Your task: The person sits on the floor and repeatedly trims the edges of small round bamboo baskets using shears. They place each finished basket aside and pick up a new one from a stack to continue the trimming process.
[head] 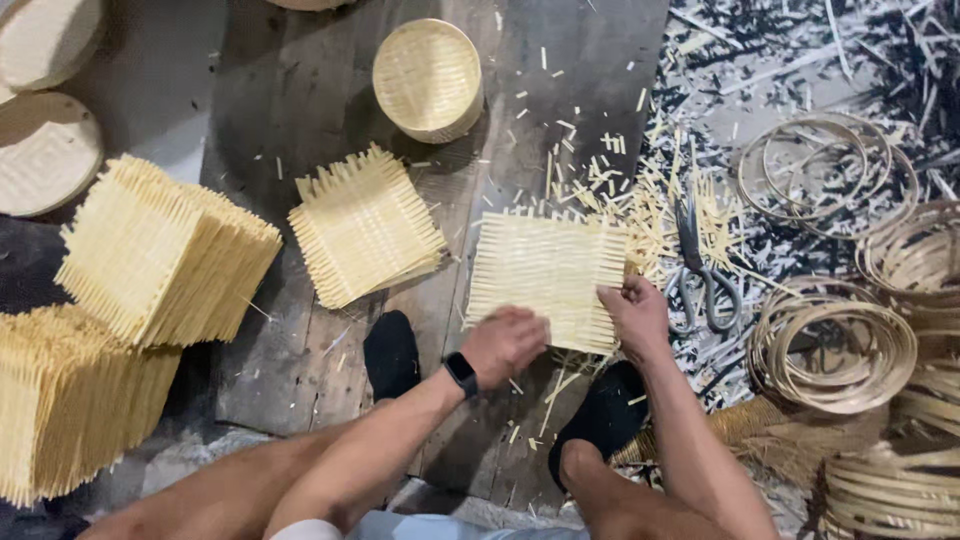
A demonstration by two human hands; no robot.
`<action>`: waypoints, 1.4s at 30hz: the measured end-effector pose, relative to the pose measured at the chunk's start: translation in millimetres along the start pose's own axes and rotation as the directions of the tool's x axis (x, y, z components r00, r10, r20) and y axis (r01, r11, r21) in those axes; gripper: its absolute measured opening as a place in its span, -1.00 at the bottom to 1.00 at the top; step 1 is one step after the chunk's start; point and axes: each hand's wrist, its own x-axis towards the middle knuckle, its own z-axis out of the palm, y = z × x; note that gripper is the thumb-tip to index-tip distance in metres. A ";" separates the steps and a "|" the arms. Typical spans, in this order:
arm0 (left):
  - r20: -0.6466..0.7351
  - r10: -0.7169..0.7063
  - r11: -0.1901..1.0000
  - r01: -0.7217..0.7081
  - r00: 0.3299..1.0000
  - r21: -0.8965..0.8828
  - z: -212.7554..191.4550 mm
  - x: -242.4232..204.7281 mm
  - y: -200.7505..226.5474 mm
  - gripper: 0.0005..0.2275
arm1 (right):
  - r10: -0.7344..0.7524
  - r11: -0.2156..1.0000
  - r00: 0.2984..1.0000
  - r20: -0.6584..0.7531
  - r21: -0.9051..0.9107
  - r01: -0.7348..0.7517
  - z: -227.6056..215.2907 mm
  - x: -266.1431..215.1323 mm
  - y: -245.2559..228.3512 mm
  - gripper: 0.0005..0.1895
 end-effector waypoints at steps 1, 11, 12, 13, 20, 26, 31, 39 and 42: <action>-0.063 -0.100 0.992 0.095 0.993 -0.082 -1.2 -2.2 -5.7 -0.73 | -0.019 1.000 1.000 -0.010 0.016 0.020 0.2 1.4 6.3 -0.73; 0.304 -0.888 0.047 0.724 0.346 -0.688 36.0 0.0 -131.7 -0.68 | -0.054 0.996 0.994 -0.092 -0.079 0.046 -1.5 3.1 24.7 -0.72; 0.306 -0.889 0.033 0.715 0.340 -0.698 39.0 -3.5 -132.8 -0.69 | -0.061 0.994 0.994 -0.094 -0.100 0.051 -2.1 3.8 29.0 -0.71; 0.307 -0.888 0.041 0.726 0.341 -0.687 40.2 -4.5 -131.3 -0.69 | -0.082 0.995 0.993 -0.090 -0.070 0.075 -2.9 3.0 33.3 -0.70; 0.311 -0.928 0.078 0.923 0.206 -0.376 12.7 16.5 -113.3 -0.44 | -0.268 0.934 0.932 -0.246 -0.302 0.189 -64.5 28.5 30.9 -0.67; 0.038 -0.952 0.263 0.871 0.305 -0.415 -8.8 15.3 -90.7 -0.29 | -0.577 0.351 0.806 -0.132 -0.931 0.099 -169.5 96.3 -25.9 -0.68; 0.043 -0.954 0.230 0.818 0.297 -0.527 -32.6 -17.9 -94.1 -0.33 | -0.810 -0.319 0.521 0.269 -0.948 -0.007 -189.2 148.7 -47.0 -0.55; 0.025 -0.956 0.213 0.748 0.293 -0.629 -36.6 -24.3 -92.6 -0.47 | -0.463 0.177 0.859 0.219 -0.927 0.332 -207.6 66.4 -32.2 -0.89; 0.056 -0.938 0.221 0.716 0.341 -0.662 -38.6 -9.4 -83.8 -0.50 | -0.363 0.214 0.884 0.296 -0.897 0.388 -214.2 30.7 -30.3 -0.90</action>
